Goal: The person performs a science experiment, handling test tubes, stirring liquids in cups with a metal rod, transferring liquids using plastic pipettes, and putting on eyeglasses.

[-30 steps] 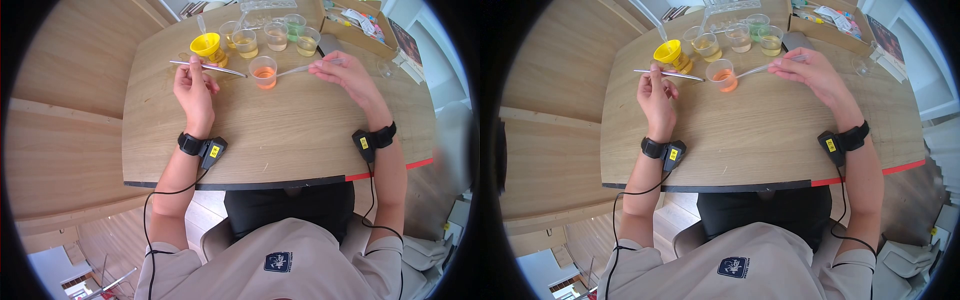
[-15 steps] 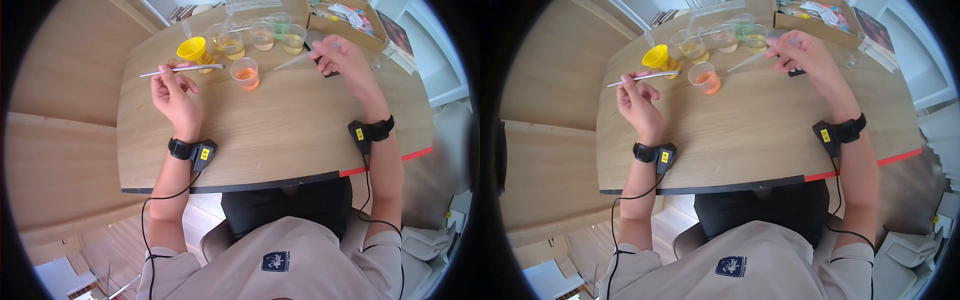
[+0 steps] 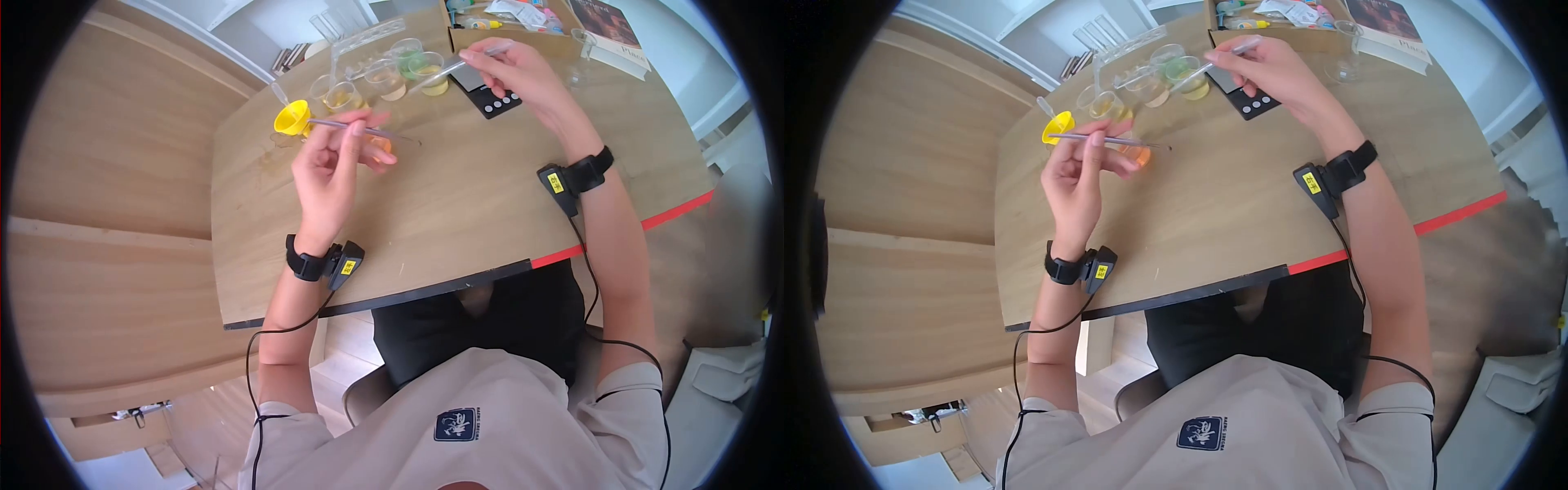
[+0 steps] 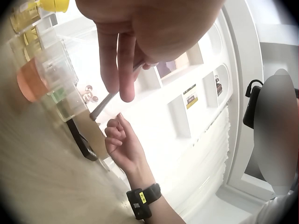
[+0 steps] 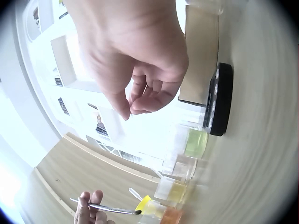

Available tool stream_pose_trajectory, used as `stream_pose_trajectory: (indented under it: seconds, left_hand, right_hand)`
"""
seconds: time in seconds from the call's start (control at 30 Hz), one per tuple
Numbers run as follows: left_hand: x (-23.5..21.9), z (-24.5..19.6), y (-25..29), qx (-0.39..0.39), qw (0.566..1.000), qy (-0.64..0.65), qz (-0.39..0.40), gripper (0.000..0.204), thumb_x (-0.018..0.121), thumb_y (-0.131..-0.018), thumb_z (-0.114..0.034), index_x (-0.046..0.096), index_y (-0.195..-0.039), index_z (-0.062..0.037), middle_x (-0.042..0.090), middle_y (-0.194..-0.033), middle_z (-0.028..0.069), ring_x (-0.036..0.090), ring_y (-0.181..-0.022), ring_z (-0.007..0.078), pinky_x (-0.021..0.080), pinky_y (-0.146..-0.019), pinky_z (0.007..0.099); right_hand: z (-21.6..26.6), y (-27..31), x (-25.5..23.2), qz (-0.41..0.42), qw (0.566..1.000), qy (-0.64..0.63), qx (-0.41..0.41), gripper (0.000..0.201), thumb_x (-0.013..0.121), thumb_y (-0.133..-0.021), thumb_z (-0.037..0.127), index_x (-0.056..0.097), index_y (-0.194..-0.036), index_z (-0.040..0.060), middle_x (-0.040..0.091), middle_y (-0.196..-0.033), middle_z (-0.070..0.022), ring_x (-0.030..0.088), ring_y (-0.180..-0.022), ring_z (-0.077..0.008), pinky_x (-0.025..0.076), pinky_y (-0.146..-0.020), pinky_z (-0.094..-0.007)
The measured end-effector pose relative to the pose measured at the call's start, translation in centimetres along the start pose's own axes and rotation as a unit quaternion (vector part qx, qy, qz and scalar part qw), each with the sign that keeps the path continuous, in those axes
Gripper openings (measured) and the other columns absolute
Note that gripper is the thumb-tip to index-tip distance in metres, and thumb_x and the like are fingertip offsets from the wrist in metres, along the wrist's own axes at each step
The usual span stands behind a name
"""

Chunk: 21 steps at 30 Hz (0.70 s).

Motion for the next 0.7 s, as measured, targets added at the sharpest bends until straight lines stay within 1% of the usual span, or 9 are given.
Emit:
stream_pose_trajectory:
  seconds: [0.07, 0.17, 0.3, 0.47, 0.5, 0.57, 0.6, 0.67, 0.7]
  left_hand:
    - [0.7, 0.0, -0.4, -0.015, 1.000, -0.003, 0.026, 0.027, 0.051, -0.106, -0.010, 0.057, -0.122, 0.0106, 0.072, -0.106, 0.0257, 0.074, -0.077, 0.0219, 0.059, -0.063, 0.0285]
    - [1.3, 0.4, -1.0, -0.038, 0.999, -0.030, 0.015, 0.028, 0.053, -0.105, -0.011, 0.059, -0.120, 0.0117, 0.073, -0.106, 0.0234, 0.074, -0.079, 0.0209, 0.060, -0.067, 0.0292]
    - [2.0, 0.7, -2.1, -0.041, 0.996, -0.069, 0.024, 0.027, 0.054, -0.105, -0.012, 0.061, -0.118, 0.0107, 0.074, -0.104, 0.0185, 0.074, -0.080, 0.0183, 0.060, -0.070, 0.0266]
    - [2.9, 1.5, -3.2, -0.048, 0.992, -0.109, 0.049, 0.026, 0.054, -0.105, -0.012, 0.061, -0.119, 0.0092, 0.074, -0.099, 0.0145, 0.074, -0.079, 0.0174, 0.059, -0.069, 0.0245]
    - [3.1, 1.5, -3.3, -0.055, 0.991, -0.108, 0.049, 0.026, 0.054, -0.105, -0.012, 0.061, -0.119, 0.0088, 0.074, -0.098, 0.0139, 0.074, -0.079, 0.0172, 0.058, -0.068, 0.0244]
    - [3.2, 1.6, -3.6, -0.065, 0.990, -0.109, 0.054, 0.026, 0.054, -0.105, -0.012, 0.062, -0.119, 0.0085, 0.074, -0.097, 0.0134, 0.074, -0.079, 0.0170, 0.058, -0.068, 0.0244]
    - [3.4, 1.9, -3.8, -0.058, 0.990, -0.113, 0.056, 0.026, 0.055, -0.105, -0.012, 0.062, -0.119, 0.0082, 0.073, -0.096, 0.0129, 0.073, -0.077, 0.0166, 0.058, -0.067, 0.0243]
    - [3.7, 2.1, -4.0, -0.052, 0.990, -0.117, 0.061, 0.026, 0.055, -0.105, -0.013, 0.062, -0.119, 0.0079, 0.073, -0.095, 0.0124, 0.073, -0.076, 0.0162, 0.058, -0.067, 0.0242]
    - [3.8, 2.0, -4.2, -0.043, 0.989, -0.130, 0.054, 0.026, 0.056, -0.105, -0.012, 0.063, -0.119, 0.0081, 0.073, -0.094, 0.0118, 0.072, -0.074, 0.0153, 0.057, -0.065, 0.0238]
  right_hand:
    - [0.5, -0.1, 0.4, 0.028, 0.997, 0.070, -0.035, 0.036, 0.071, -0.094, 0.040, 0.069, -0.105, 0.0055, 0.059, -0.073, 0.0025, 0.054, -0.063, -0.0048, 0.042, -0.055, -0.0203]
    - [0.6, -0.2, 1.4, 0.054, 0.994, 0.008, -0.093, 0.037, 0.070, -0.095, 0.039, 0.066, -0.105, 0.0030, 0.061, -0.076, 0.0001, 0.058, -0.066, -0.0063, 0.045, -0.056, -0.0216]
    - [1.6, 0.5, 2.2, 0.055, 0.992, -0.001, -0.114, 0.034, 0.071, -0.095, 0.034, 0.063, -0.105, 0.0025, 0.063, -0.078, -0.0011, 0.059, -0.065, -0.0084, 0.047, -0.057, -0.0229]
    - [2.9, 1.0, 2.4, 0.062, 0.986, 0.044, -0.146, 0.025, 0.073, -0.094, 0.024, 0.062, -0.104, 0.0045, 0.067, -0.082, -0.0023, 0.061, -0.065, -0.0105, 0.049, -0.059, -0.0235]
    - [3.2, 1.2, 2.2, 0.060, 0.987, 0.041, -0.143, 0.025, 0.073, -0.094, 0.024, 0.062, -0.104, 0.0045, 0.067, -0.082, -0.0023, 0.061, -0.065, -0.0105, 0.049, -0.059, -0.0235]
    - [4.8, 2.0, 2.3, 0.054, 0.993, 0.063, -0.079, 0.023, 0.067, -0.097, 0.025, 0.057, -0.098, 0.0034, 0.066, -0.074, -0.0071, 0.063, -0.062, -0.0164, 0.047, -0.052, -0.0321]
    - [4.9, 1.9, 2.1, 0.050, 0.994, 0.060, -0.077, 0.023, 0.067, -0.097, 0.025, 0.057, -0.098, 0.0034, 0.066, -0.074, -0.0071, 0.063, -0.062, -0.0164, 0.047, -0.052, -0.0321]
    - [4.7, 1.9, 1.9, 0.062, 0.994, 0.063, -0.071, 0.025, 0.069, -0.096, 0.020, 0.050, -0.102, 0.0053, 0.063, -0.075, -0.0023, 0.057, -0.062, -0.0074, 0.042, -0.049, -0.0238]
    - [4.6, 1.9, 1.9, 0.059, 0.994, 0.061, -0.069, 0.025, 0.069, -0.096, 0.020, 0.050, -0.102, 0.0053, 0.063, -0.075, -0.0023, 0.057, -0.062, -0.0074, 0.042, -0.049, -0.0238]
Point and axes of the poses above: each hand's wrist, its own y-axis away from the middle knuckle, its own x-axis out of the palm, z = x × y, the point moved 6 cm from there along -y, towards the middle knuckle
